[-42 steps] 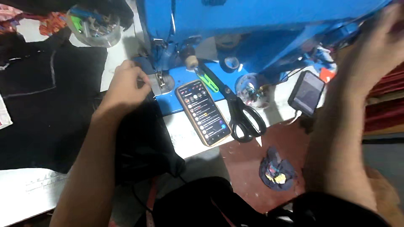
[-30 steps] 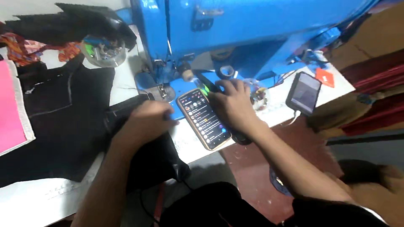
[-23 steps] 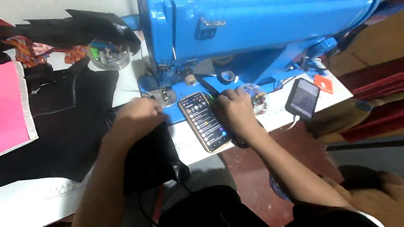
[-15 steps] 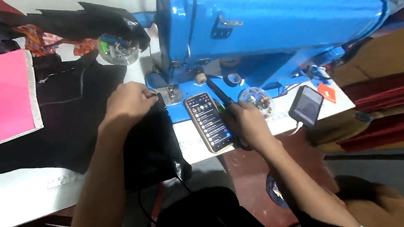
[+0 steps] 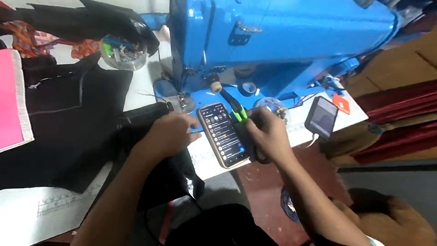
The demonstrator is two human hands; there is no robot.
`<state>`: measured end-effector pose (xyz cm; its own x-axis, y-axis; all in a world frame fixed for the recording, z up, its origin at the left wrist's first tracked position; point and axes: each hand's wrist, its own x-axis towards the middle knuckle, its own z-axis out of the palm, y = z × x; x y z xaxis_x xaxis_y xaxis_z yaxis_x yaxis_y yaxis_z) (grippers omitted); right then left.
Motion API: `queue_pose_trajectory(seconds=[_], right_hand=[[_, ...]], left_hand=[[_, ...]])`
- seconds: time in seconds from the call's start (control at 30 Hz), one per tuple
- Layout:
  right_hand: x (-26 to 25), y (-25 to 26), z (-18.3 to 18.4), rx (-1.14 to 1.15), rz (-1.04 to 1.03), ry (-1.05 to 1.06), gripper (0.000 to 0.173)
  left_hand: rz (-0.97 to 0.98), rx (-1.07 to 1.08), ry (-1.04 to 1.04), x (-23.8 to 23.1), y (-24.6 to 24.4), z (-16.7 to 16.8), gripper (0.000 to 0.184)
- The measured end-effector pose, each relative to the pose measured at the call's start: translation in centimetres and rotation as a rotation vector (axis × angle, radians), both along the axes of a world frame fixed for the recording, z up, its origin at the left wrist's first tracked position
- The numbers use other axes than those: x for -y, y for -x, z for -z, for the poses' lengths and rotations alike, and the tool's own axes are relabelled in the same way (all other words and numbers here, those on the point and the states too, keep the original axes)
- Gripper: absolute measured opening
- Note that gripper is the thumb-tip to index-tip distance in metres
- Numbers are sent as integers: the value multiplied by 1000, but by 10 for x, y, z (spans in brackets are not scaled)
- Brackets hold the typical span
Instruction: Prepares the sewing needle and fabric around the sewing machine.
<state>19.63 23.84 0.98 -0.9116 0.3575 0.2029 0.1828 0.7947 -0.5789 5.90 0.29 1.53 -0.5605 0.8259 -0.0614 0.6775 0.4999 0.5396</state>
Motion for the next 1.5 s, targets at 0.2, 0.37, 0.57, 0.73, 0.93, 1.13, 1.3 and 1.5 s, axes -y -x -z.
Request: queue_pose_trajectory(seconds=[0.2, 0.37, 0.57, 0.73, 0.93, 1.13, 1.3, 1.5], right_hand=[[13, 2, -6, 65, -157, 239, 14], [16, 6, -4, 67, -176, 209, 17], [74, -3, -3, -59, -255, -63, 17], [126, 7, 25, -226, -130, -322, 14], [144, 21, 29, -272, -81, -177, 15], [153, 24, 43, -297, -120, -90, 19], [145, 25, 43, -225, -136, -17, 17], [131, 25, 29, -169, -152, 37, 17]], left_hand=[[-112, 109, 31, 8, 10, -17, 19], [-179, 115, 38, 14, 16, -25, 19], [-270, 87, -71, 28, 32, -20, 15], [-258, 303, -73, 34, 35, -24, 25], [-305, 606, -132, 27, 26, -29, 11], [-295, 571, -199, 32, 32, -21, 6], [-367, 545, -215, 24, 31, -15, 23], [-481, 592, -305, 10, 27, -9, 20]])
